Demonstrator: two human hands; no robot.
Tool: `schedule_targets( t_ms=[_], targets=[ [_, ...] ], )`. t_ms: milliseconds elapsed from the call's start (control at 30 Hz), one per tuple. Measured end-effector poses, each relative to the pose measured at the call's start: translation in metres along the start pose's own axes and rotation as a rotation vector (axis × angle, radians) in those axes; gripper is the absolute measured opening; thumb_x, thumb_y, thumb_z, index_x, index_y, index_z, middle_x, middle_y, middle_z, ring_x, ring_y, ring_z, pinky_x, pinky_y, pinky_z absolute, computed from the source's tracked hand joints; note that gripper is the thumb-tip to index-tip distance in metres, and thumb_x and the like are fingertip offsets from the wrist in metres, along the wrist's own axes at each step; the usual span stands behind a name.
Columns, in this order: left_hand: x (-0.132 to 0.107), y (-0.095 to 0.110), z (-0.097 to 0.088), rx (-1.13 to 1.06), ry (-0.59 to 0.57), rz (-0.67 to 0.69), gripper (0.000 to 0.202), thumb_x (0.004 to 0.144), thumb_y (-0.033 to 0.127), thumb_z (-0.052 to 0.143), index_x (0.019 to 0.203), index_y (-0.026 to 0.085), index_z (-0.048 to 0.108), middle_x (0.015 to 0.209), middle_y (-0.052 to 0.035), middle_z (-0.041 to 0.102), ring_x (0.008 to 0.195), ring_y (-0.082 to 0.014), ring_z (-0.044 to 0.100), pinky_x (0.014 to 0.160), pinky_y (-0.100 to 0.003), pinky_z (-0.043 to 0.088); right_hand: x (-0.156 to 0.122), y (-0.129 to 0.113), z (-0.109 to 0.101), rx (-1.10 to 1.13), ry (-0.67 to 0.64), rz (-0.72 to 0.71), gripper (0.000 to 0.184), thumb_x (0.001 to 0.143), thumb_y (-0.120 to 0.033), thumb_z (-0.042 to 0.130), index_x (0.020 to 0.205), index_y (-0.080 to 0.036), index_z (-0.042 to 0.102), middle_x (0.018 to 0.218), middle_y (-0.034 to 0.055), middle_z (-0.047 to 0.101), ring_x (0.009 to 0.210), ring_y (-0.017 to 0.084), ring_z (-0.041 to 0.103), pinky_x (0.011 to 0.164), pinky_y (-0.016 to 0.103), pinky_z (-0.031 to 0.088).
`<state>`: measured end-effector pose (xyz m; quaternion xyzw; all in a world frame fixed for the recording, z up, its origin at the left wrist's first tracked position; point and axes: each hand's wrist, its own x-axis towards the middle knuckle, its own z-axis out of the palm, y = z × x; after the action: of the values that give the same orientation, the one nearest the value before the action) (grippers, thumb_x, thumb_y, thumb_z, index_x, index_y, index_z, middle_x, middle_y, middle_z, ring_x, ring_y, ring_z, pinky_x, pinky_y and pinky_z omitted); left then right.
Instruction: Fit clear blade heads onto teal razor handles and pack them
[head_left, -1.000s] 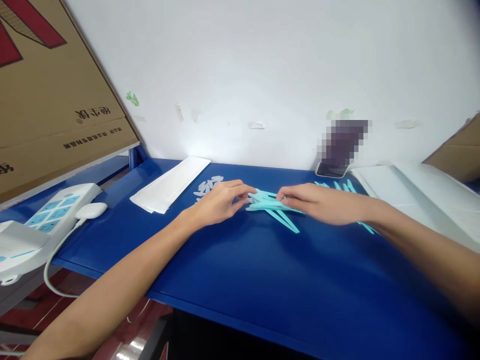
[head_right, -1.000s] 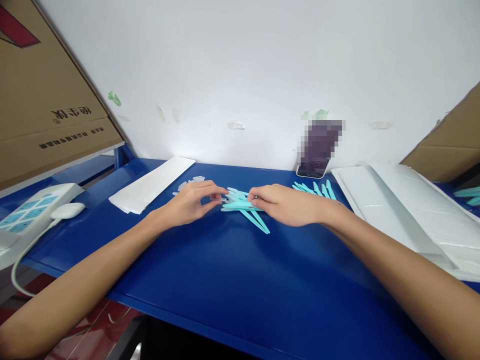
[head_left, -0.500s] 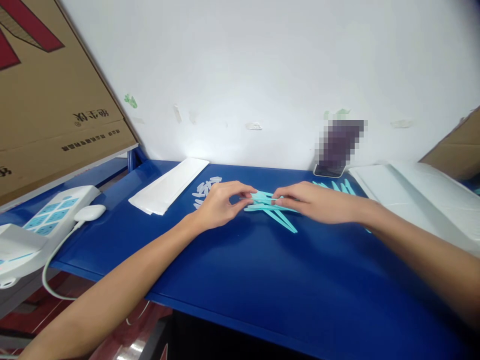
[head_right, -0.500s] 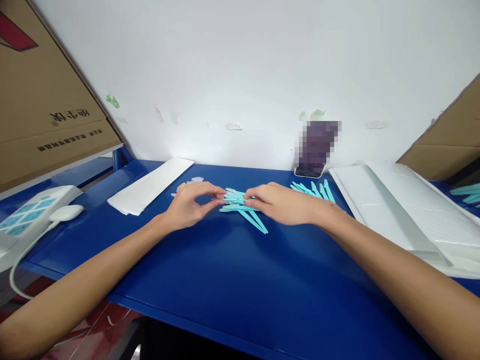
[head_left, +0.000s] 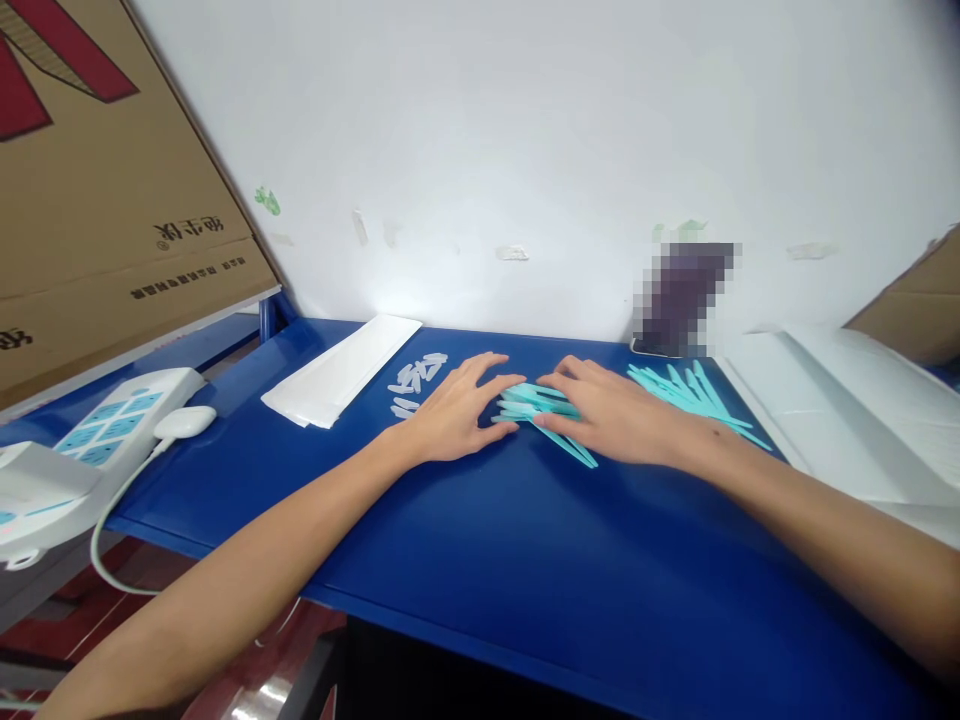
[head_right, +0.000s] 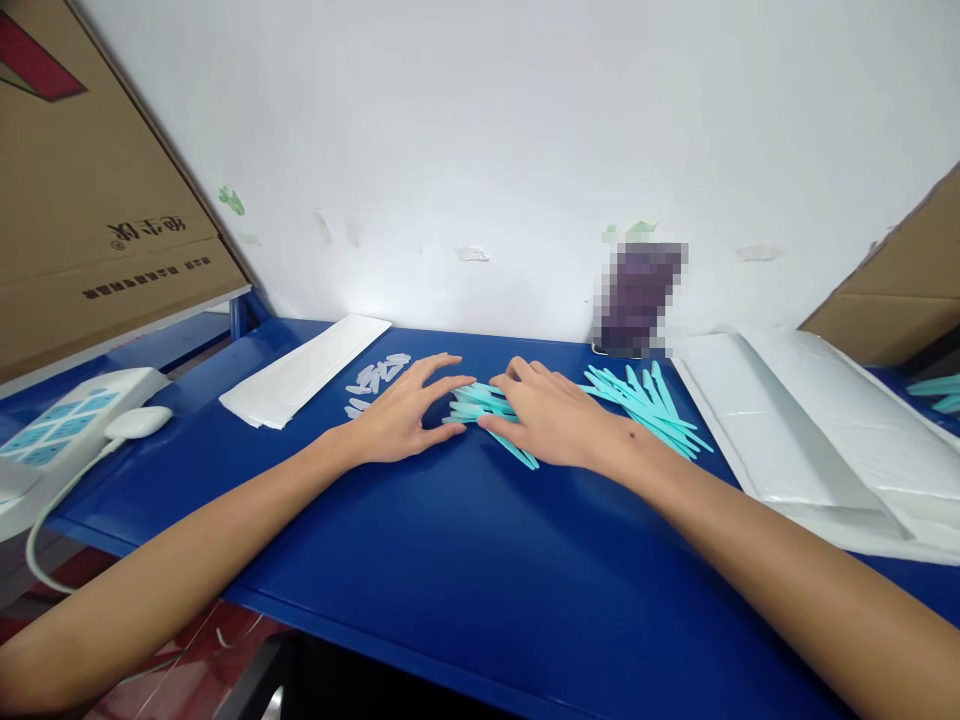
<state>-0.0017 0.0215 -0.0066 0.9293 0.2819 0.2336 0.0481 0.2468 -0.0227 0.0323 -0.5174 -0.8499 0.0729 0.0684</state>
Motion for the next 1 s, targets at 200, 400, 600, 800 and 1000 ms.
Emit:
schedule_targets(
  t_ms=[200, 400, 600, 800, 1000],
  targets=[
    [0.004, 0.003, -0.006, 0.019, -0.002, 0.004, 0.054, 0.097, 0.049, 0.060, 0.146, 0.027, 0.051, 0.157, -0.0161, 0.042, 0.146, -0.0355, 0.040, 0.115, -0.058, 0.041, 0.016, 0.005, -0.004, -0.021, -0.151, 0.060, 0.089, 0.078, -0.073, 0.059, 0.143, -0.013, 0.054, 0.128, 0.0197, 0.058, 0.119, 0.038, 0.055, 0.093, 0.047, 0.048],
    [-0.006, -0.052, -0.052, 0.349, 0.115, -0.401, 0.061, 0.101, 0.056, 0.042, 0.147, 0.017, 0.053, 0.152, -0.0197, 0.046, 0.144, -0.0370, 0.039, 0.119, -0.055, 0.032, 0.054, -0.009, -0.022, -0.117, -0.382, 0.065, 0.042, 0.081, -0.051, 0.064, 0.104, -0.015, 0.068, 0.104, 0.0140, 0.070, 0.085, 0.028, 0.068, 0.066, 0.036, 0.048],
    [-0.039, -0.114, -0.081, 0.384, -0.269, -1.065, 0.096, 0.086, 0.081, 0.041, 0.162, 0.023, 0.031, 0.162, -0.0258, 0.032, 0.147, -0.0551, 0.026, 0.110, -0.072, 0.029, 0.053, -0.026, -0.011, -0.257, -0.357, 0.003, 0.029, 0.090, -0.035, 0.063, 0.106, -0.012, 0.068, 0.112, 0.0216, 0.071, 0.095, 0.033, 0.072, 0.074, 0.040, 0.052],
    [-0.044, -0.118, -0.086, 0.332, -0.232, -1.104, 0.104, 0.081, 0.084, 0.047, 0.163, 0.024, 0.027, 0.155, -0.0280, 0.041, 0.139, -0.0536, 0.040, 0.105, -0.065, 0.038, 0.027, -0.015, -0.001, -0.287, -0.191, -0.073, 0.024, 0.094, -0.029, 0.056, 0.112, -0.013, 0.060, 0.114, 0.0207, 0.068, 0.104, 0.033, 0.068, 0.080, 0.038, 0.049],
    [-0.045, -0.112, -0.099, 0.333, 0.001, -1.080, 0.098, 0.084, 0.081, 0.045, 0.161, 0.022, 0.029, 0.148, -0.0277, 0.047, 0.133, -0.0516, 0.048, 0.102, -0.062, 0.042, 0.029, -0.011, -0.012, 0.312, 0.314, -0.046, 0.008, 0.088, -0.028, 0.051, 0.092, -0.023, 0.047, 0.072, -0.0002, 0.056, 0.062, 0.017, 0.051, 0.062, 0.032, 0.040]
  ],
)
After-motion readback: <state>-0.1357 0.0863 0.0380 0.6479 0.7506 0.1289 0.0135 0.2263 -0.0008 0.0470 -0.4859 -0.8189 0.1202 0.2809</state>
